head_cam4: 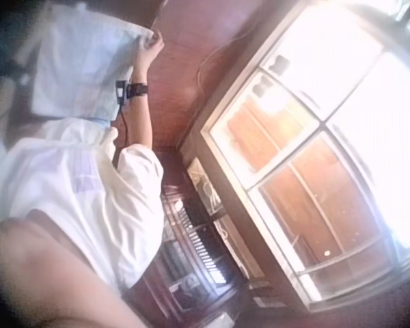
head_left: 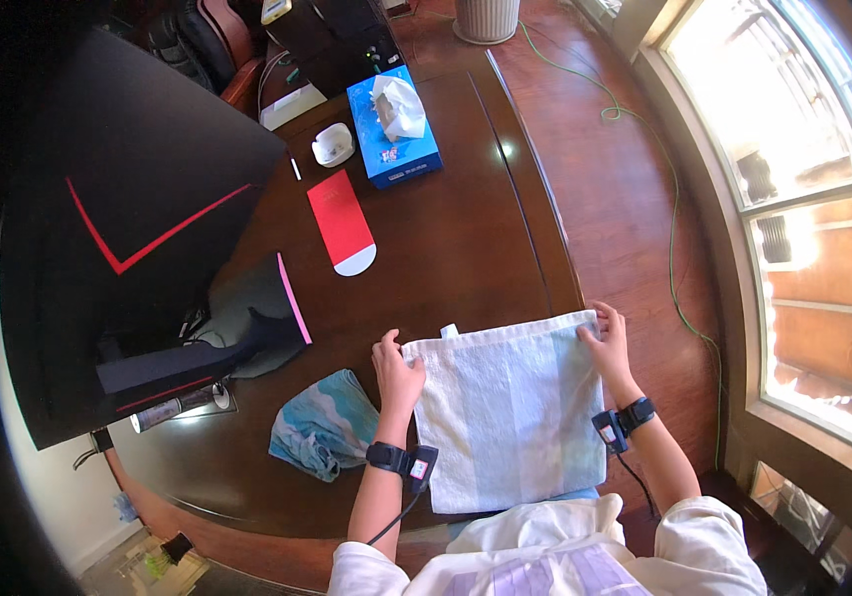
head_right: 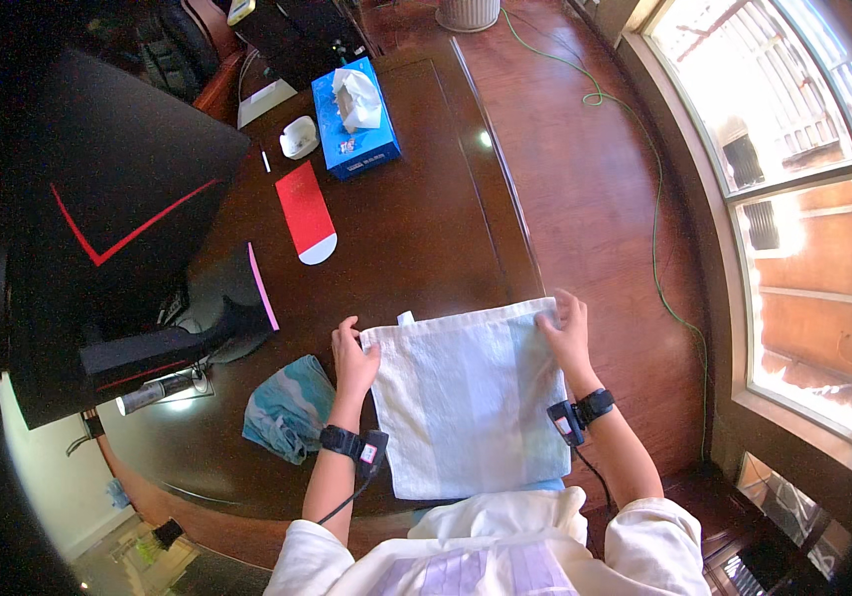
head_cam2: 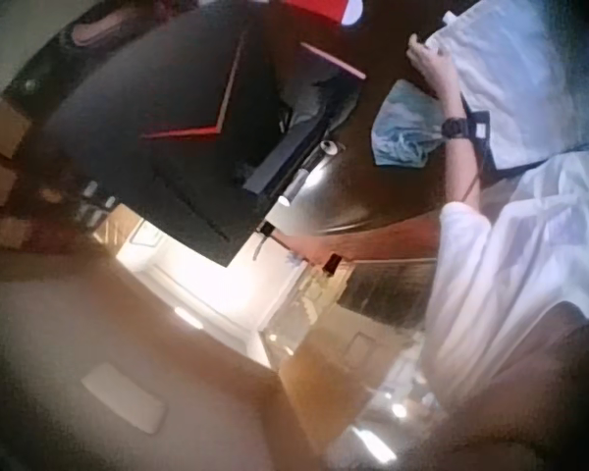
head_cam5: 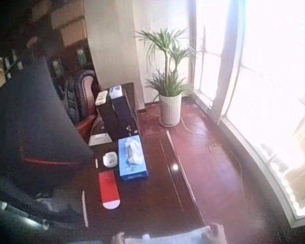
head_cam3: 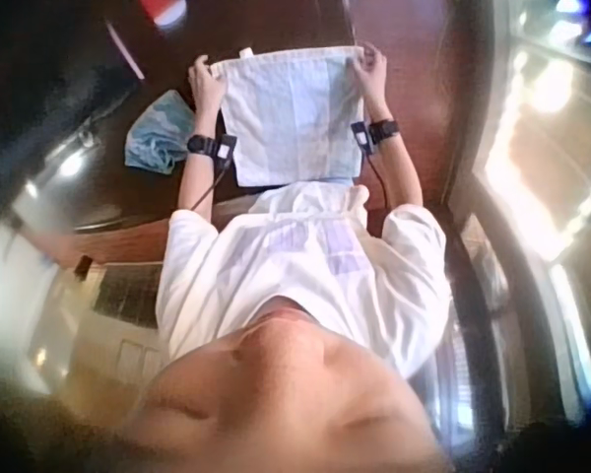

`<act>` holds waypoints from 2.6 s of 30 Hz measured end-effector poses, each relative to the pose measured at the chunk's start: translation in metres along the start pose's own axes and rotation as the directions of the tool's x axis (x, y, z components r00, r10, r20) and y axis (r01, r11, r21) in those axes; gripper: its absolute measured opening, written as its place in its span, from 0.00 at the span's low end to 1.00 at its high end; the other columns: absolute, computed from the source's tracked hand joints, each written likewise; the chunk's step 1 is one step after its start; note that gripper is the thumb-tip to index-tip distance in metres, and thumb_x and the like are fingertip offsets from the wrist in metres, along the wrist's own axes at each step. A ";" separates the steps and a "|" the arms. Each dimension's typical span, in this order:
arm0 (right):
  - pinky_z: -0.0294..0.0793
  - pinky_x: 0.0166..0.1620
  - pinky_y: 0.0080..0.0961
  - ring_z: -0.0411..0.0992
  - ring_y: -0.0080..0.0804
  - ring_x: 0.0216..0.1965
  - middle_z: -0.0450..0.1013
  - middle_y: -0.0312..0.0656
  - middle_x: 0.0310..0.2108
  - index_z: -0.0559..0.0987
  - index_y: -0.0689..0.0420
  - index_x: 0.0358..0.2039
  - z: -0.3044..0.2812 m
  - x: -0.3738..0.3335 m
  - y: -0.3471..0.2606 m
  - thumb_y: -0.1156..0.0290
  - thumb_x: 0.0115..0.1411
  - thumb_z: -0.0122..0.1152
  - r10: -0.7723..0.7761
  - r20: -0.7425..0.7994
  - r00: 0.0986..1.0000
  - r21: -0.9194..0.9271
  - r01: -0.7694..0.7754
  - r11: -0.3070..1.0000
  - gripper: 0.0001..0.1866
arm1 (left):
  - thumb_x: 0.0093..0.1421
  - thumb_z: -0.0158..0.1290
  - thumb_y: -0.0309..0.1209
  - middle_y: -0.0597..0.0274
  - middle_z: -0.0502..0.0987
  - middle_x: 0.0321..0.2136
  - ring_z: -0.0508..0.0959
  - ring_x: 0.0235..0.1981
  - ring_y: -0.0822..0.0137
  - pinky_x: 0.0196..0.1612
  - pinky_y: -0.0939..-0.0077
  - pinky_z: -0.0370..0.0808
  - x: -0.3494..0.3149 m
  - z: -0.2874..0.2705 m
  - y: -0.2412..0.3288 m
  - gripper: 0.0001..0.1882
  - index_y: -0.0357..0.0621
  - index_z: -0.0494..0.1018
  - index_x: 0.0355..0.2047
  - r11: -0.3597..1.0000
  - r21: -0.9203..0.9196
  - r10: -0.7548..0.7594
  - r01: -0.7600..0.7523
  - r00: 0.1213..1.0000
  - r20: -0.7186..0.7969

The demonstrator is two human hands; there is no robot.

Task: The person wipes a wooden table surface using two cloths, one white and one teal. They move the cloths across the table in circular and linear motions, covering different areas while occasionally adjusting their grip and cloth position.

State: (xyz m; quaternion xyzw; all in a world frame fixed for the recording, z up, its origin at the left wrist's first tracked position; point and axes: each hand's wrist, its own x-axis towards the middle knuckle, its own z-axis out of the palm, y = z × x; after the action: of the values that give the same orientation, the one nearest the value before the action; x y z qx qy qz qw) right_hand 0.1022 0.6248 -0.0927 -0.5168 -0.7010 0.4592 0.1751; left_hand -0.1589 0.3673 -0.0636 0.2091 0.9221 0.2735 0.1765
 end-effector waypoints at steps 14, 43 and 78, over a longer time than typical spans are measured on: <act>0.72 0.34 0.25 0.71 0.22 0.30 0.74 0.35 0.28 0.75 0.61 0.32 -0.043 0.037 -0.124 0.79 0.51 0.68 -0.226 0.153 0.962 0.205 0.193 0.960 0.10 | 0.57 0.60 0.23 0.61 0.79 0.33 0.77 0.37 0.73 0.41 0.76 0.74 0.019 -0.087 0.034 0.08 0.38 0.74 0.37 0.881 -0.472 0.044 -0.034 0.999 0.009; 0.73 0.34 0.21 0.73 0.19 0.30 0.77 0.35 0.28 0.80 0.66 0.38 -0.099 -0.176 0.041 0.73 0.59 0.65 -0.063 0.356 0.932 0.174 0.000 0.985 0.09 | 0.57 0.62 0.22 0.65 0.80 0.30 0.76 0.31 0.77 0.37 0.79 0.75 -0.266 -0.021 -0.088 0.10 0.37 0.77 0.39 0.839 -0.541 -0.035 0.058 0.998 0.053; 0.70 0.46 0.41 0.71 0.43 0.44 0.71 0.47 0.43 0.70 0.53 0.60 0.143 0.017 -0.149 0.53 0.54 0.66 -0.631 0.690 0.356 -0.278 0.934 0.223 0.35 | 0.60 0.52 0.28 0.59 0.74 0.43 0.73 0.48 0.56 0.49 0.55 0.67 0.030 -0.005 0.009 0.17 0.51 0.73 0.51 0.703 0.574 0.538 -0.420 0.841 -0.045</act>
State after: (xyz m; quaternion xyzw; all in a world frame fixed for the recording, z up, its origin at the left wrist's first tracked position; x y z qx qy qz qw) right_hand -0.0920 0.5674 -0.0479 0.0210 -0.9906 0.1292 0.0386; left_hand -0.1840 0.3867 -0.0606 0.4538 0.8868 0.0578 -0.0657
